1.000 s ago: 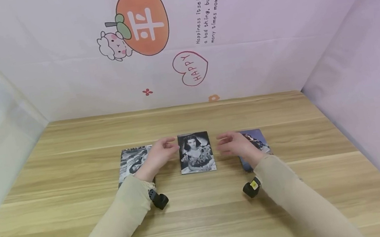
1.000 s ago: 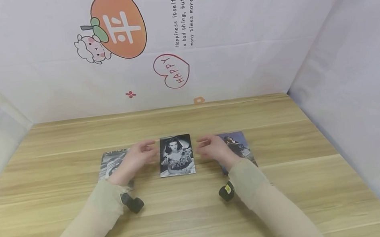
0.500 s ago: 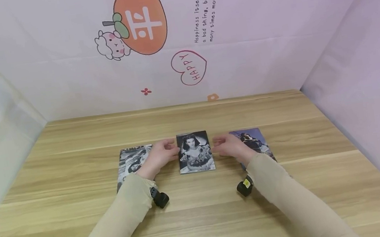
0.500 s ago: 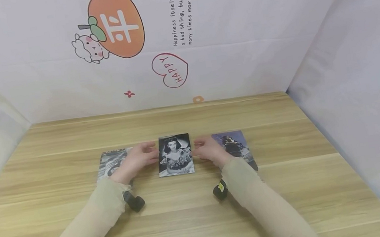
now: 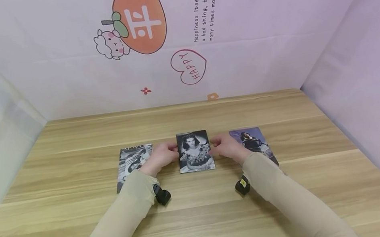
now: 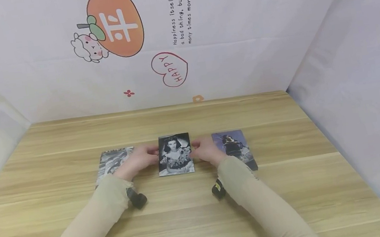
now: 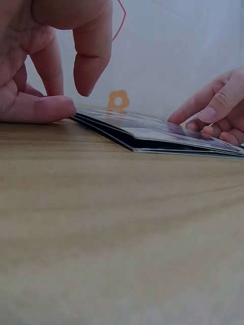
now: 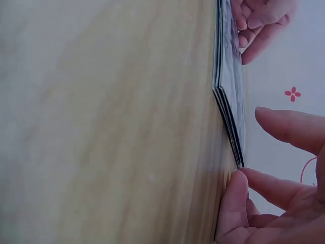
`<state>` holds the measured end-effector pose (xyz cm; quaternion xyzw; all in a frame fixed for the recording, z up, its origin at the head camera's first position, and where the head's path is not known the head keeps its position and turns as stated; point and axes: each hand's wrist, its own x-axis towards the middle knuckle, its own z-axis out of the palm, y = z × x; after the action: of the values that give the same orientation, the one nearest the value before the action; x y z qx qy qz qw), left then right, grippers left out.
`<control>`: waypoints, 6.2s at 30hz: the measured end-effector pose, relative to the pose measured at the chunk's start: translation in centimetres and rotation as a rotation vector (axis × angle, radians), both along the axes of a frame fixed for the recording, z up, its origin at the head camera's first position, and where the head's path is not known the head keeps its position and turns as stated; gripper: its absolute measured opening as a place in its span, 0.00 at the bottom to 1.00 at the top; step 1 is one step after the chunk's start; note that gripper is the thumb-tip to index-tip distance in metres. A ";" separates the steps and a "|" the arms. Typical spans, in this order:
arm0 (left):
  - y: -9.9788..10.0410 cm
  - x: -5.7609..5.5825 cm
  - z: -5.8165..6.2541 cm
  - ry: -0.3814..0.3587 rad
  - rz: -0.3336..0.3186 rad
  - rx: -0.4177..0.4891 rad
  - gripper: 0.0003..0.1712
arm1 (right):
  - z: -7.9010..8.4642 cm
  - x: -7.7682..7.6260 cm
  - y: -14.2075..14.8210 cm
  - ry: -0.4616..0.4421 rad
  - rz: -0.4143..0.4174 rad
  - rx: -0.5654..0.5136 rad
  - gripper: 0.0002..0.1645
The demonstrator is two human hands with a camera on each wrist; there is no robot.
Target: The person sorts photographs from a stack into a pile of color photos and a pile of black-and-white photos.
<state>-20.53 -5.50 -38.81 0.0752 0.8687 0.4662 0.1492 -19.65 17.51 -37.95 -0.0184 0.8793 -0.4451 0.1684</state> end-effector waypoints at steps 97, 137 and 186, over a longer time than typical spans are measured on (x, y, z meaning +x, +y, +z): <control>-11.3 3.1 1.8 0.050 0.113 0.034 0.34 | 0.3 1.3 -12.3 -0.053 -0.224 -0.469 0.27; -15.6 4.0 1.6 0.108 0.031 -0.201 0.37 | -1.2 0.9 -17.9 0.069 -0.129 -0.157 0.25; -15.0 3.8 2.5 0.090 0.061 -0.220 0.34 | 0.3 0.8 -15.8 -0.098 -0.166 -0.495 0.28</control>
<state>-16.73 -20.51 -36.30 0.0530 0.9224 0.3685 0.1031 -18.87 1.73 -37.61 0.0347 0.7328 -0.6594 0.1643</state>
